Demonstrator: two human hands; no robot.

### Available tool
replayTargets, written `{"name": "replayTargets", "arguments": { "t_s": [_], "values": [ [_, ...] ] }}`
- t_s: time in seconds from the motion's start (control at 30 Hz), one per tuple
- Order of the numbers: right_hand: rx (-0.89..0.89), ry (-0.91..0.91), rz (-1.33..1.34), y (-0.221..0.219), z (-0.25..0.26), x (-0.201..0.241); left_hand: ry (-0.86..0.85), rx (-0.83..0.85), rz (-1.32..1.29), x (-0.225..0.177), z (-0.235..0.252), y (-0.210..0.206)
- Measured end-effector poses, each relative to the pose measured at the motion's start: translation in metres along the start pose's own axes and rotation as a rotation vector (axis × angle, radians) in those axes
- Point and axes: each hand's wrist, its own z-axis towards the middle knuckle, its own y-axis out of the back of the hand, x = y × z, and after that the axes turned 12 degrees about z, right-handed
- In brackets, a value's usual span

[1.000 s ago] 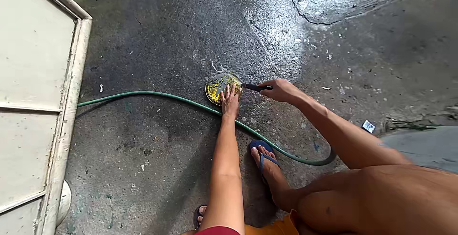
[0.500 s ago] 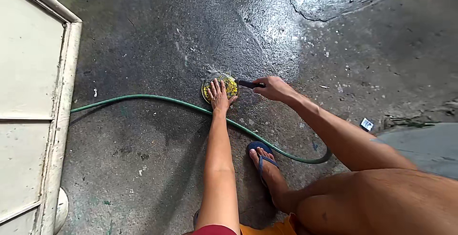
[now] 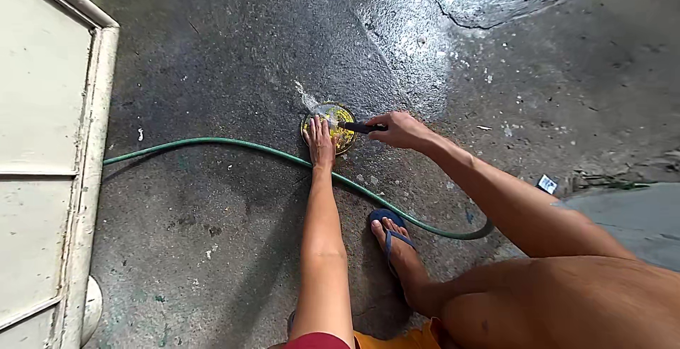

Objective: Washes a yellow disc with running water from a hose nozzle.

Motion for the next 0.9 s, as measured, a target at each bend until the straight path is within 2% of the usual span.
{"name": "replayTargets", "arguments": {
  "t_s": [0.1, 0.17, 0.33, 0.5, 0.6, 0.73, 0.8, 0.9],
  "values": [
    [0.004, 0.003, 0.003, 0.0, -0.001, 0.003, 0.344, -0.019, -0.043, -0.002, -0.005, 0.01],
    [0.038, 0.027, 0.0, -0.002, -0.001, 0.005, 0.454, -0.006, -0.101, -0.008, -0.002, 0.014],
    [0.028, 0.003, -0.007, -0.008, -0.001, 0.011, 0.57, 0.002, -0.182, -0.015, 0.013, 0.029],
    [0.043, 0.017, 0.008, -0.01, -0.004, 0.01, 0.59, -0.003, -0.282, -0.014, 0.015, 0.035],
    [0.001, 0.007, 0.02, -0.009, -0.004, 0.005, 0.624, -0.054, -0.574, -0.014, 0.015, 0.032],
    [-0.002, -0.004, 0.02, -0.006, -0.012, 0.009, 0.876, -0.013, -1.067, -0.021, 0.021, 0.036],
    [0.0, 0.015, 0.03, -0.006, -0.017, 0.012, 0.917, 0.044, -1.182, -0.021, 0.023, 0.047],
    [0.012, 0.038, 0.024, -0.008, -0.023, 0.021, 0.89, 0.042, -1.234, -0.023, 0.025, 0.063]
  ]
}}
